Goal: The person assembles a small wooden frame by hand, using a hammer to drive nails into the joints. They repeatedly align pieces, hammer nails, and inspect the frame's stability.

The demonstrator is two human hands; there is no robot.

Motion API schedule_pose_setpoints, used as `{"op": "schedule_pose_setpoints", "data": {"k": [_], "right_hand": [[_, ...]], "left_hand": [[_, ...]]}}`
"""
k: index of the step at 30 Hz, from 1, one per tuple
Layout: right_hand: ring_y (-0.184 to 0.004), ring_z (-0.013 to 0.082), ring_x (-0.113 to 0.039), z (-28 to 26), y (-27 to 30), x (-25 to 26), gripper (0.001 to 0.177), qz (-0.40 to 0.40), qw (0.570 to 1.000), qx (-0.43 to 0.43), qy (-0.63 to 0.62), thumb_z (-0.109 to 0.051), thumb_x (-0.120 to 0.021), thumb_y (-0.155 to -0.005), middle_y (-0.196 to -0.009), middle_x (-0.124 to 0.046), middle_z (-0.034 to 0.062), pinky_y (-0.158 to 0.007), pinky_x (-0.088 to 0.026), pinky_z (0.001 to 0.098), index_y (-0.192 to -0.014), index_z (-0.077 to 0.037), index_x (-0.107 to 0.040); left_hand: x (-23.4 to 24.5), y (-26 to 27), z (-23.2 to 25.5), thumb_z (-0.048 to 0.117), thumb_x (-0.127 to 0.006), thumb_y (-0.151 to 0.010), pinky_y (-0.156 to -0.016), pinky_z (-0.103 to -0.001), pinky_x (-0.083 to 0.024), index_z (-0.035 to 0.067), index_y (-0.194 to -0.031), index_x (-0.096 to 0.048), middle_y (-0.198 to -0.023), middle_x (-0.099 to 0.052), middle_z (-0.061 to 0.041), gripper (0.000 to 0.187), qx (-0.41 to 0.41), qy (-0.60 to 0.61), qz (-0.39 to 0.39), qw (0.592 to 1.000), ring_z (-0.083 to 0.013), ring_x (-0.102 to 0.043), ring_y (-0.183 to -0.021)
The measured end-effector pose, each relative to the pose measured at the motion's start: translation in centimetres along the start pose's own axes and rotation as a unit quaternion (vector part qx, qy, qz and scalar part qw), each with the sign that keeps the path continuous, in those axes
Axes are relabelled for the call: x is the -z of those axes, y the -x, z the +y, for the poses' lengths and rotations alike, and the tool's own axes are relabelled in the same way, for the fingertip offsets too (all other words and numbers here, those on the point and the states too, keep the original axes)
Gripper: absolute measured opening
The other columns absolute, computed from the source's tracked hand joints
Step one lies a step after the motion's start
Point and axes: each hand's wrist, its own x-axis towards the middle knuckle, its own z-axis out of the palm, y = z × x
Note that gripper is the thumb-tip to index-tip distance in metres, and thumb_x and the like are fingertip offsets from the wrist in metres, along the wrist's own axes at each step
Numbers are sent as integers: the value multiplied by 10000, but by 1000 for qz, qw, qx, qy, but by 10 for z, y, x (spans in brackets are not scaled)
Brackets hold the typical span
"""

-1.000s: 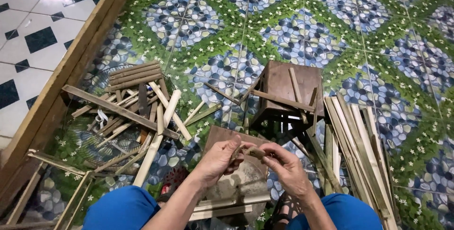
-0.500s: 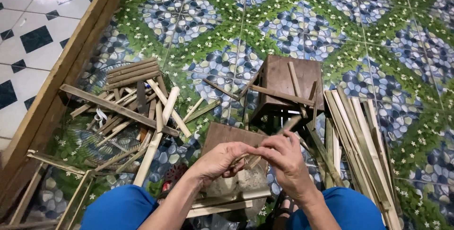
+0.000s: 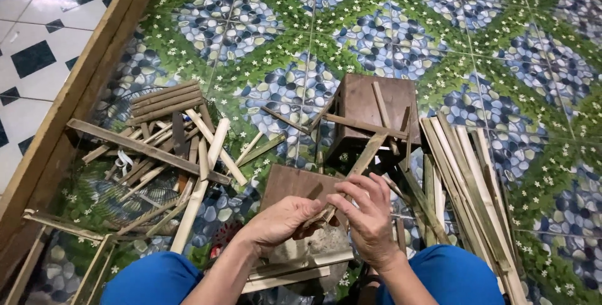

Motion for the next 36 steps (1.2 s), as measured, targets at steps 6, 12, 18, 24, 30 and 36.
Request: {"op": "schedule_pose_setpoints", "data": {"k": [6,12,18,24,30,36], "right_hand": [[-1139,264,-529,-9,-9,7,207,45,999,0,-12,-162,-654,-843,-1179,-673,33,-1073,-391,486,-999,-137,-789],[-935,211,-563,3,8,-5,291,47,994,-36,-87,-44,-717,-830,-1072,-577,78,-827,-532,345,-1106,-109,-785],[-644,148,-580,-3,9,-5,301,7,992,-80,-102,31,-696,-823,-881,-701,47,-593,-486,277,-1106,-52,-757],[-703,115,-719,6,21,-16,267,-38,954,-199,-222,10,-645,-874,-974,-823,25,-634,-569,233,-1107,-39,-766],[-697,146,-500,8,11,-15,407,-63,814,-414,-402,-214,-520,-987,-749,-639,63,-638,-368,291,-959,31,-845],[-740,205,-684,23,25,-36,555,-25,651,-540,-533,72,-713,-845,-934,-749,175,-671,-544,302,-1382,69,-574]], "left_hand": [[-1,11,8,393,-690,-978,-503,-212,-294,63,-811,-678,-646,-554,36,370,9,58,-40,997,-45,-408,-540],[0,3,3,373,-762,-913,-532,-227,-277,82,-685,-661,-614,-544,21,384,-24,-20,-1,1000,-73,-403,-549],[-5,-1,-3,319,-749,-958,-492,-223,-243,78,-668,-648,-581,-514,22,391,-29,-17,26,999,-70,-358,-512],[-3,-6,-10,273,-757,-963,-459,-222,-234,63,-676,-673,-565,-515,19,365,-18,8,30,999,-65,-347,-484],[-2,-12,-19,230,-802,-896,-493,-227,-314,-28,-828,-794,-615,-579,-15,267,-51,-121,105,986,-81,-422,-539],[-14,-11,-14,312,-718,-952,-628,-260,-489,132,-907,-800,-823,-592,47,203,-69,-463,207,859,-96,-545,-684]]}}
